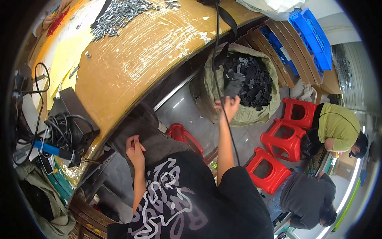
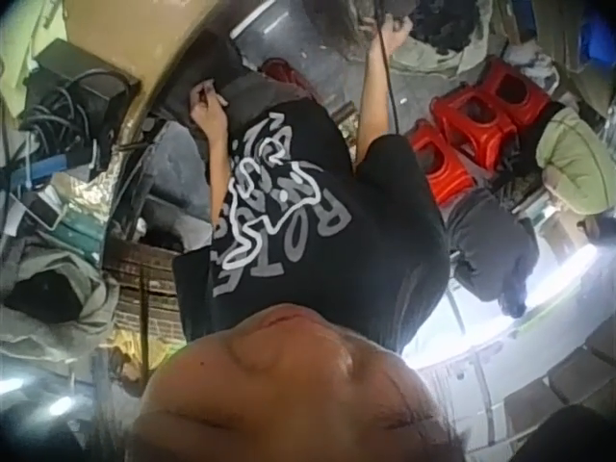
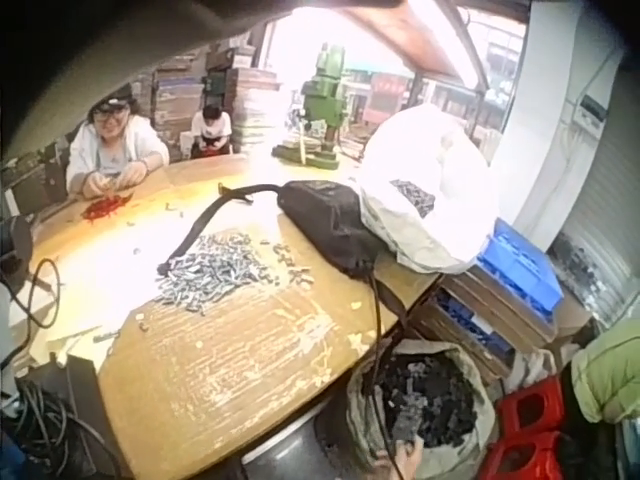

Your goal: The person assembles small plastic housing components by securing them with screws using an electric power screwdriver.

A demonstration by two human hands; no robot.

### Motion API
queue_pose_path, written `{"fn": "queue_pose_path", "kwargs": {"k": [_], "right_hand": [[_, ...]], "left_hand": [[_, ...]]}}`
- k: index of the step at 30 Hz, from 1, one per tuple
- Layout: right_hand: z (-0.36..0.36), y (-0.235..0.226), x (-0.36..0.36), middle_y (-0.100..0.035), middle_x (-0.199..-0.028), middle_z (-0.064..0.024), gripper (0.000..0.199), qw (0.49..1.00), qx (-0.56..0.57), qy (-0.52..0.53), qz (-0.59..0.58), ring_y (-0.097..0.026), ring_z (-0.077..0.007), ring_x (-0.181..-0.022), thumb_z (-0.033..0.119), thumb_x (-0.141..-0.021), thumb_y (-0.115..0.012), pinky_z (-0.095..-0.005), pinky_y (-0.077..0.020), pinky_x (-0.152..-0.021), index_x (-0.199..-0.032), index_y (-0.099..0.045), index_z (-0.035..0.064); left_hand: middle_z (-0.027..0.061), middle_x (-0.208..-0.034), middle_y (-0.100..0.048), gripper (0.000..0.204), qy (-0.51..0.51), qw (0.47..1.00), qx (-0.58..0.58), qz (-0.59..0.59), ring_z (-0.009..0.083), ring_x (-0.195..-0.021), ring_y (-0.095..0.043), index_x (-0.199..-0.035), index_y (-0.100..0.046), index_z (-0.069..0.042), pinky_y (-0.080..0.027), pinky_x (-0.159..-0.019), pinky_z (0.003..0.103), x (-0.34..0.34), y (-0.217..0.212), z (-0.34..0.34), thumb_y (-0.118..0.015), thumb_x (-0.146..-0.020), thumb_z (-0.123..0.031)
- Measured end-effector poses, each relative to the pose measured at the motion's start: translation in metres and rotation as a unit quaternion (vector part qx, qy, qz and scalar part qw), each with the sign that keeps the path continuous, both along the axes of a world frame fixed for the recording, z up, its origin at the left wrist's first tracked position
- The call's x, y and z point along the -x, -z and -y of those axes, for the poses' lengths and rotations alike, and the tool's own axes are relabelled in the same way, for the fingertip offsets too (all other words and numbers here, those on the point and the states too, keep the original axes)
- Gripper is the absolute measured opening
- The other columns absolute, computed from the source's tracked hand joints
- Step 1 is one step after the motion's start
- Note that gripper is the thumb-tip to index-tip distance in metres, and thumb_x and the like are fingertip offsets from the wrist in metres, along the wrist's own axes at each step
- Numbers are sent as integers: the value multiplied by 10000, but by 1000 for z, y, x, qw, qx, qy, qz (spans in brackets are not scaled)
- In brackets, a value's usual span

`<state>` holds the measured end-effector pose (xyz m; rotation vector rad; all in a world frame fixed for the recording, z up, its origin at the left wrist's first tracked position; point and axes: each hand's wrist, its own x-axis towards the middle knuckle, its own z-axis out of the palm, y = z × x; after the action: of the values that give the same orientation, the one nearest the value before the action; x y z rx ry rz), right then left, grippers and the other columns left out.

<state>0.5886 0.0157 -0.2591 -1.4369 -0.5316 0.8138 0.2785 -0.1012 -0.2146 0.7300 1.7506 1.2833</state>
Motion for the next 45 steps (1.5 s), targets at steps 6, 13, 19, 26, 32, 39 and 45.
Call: {"fn": "queue_pose_path", "kwargs": {"k": [6, 13, 19, 26, 32, 39, 45], "right_hand": [[-27, -7, -77, -540, -753, -100, 385, 991, 14, 82, 101, -524, -140, -462, 120, -841, -508, -225, -404, -353, -1162, -333, -3], [-40, -1, -96, -251, -1246, -178, 607, 984, -6, 114, 140, -543, -182, -776, 146, -844, -508, -285, -496, -581, -1331, -162, 36], [8, 51, -20, -472, -1002, -125, 319, 973, -33, 22, 226, -512, -139, -686, 92, -820, -485, -253, -434, -659, -1128, -441, 19], [-18, -153, 171, -529, -926, -120, 181, 902, -257, -191, 290, -539, -148, -738, -70, -782, -501, -238, -448, -649, -951, -549, -25], [-140, -217, 234, -541, -899, -149, 220, 787, -208, -362, 454, -540, -258, -752, -11, -760, -526, -308, -438, -688, -976, -565, -9], [-166, -220, 276, -477, -792, -194, 76, 665, -177, -387, 614, -478, -364, -749, -20, -719, -455, -413, -386, -673, -749, -521, -42], [-179, -211, 267, -508, -823, -173, 156, 655, -182, -363, 637, -505, -337, -772, -76, -706, -478, -376, -404, -698, -846, -520, -22]], "left_hand": [[-2, -521, -448, 152, 21, 1000, 1, -12, 39, -438, -391, -878, -542, -2, -281, -419, 189, -1, 1, -4, -489, -867, -144], [-9, -563, -444, 173, 13, 1000, 18, -13, 32, -442, -358, -881, -531, -2, -262, -420, 182, 4, 2, 0, -487, -874, -169], [4, -508, -461, 138, 14, 1000, -1, -12, 43, -425, -398, -854, -548, -7, -294, -403, 200, -3, 2, -5, -506, -857, -138], [11, -519, -492, 139, 3, 1000, -4, 15, 49, -424, -429, -838, -541, -9, -327, -402, 205, 8, 0, 1, -508, -855, -142], [101, -494, -500, 119, 26, 988, 72, -135, 158, -397, -488, -835, -538, -29, -350, -398, 280, 47, -46, 21, -527, -818, -147], [-16, -432, -392, 121, -225, 942, 96, -228, 12, -417, -376, -758, -547, -21, -275, -386, 227, 158, -136, 109, -548, -813, -128], [-26, -534, -451, 166, -436, 817, -21, -378, 20, -489, -394, -853, -558, -48, -317, -441, 197, 283, -230, 128, -526, -843, -211]]}}
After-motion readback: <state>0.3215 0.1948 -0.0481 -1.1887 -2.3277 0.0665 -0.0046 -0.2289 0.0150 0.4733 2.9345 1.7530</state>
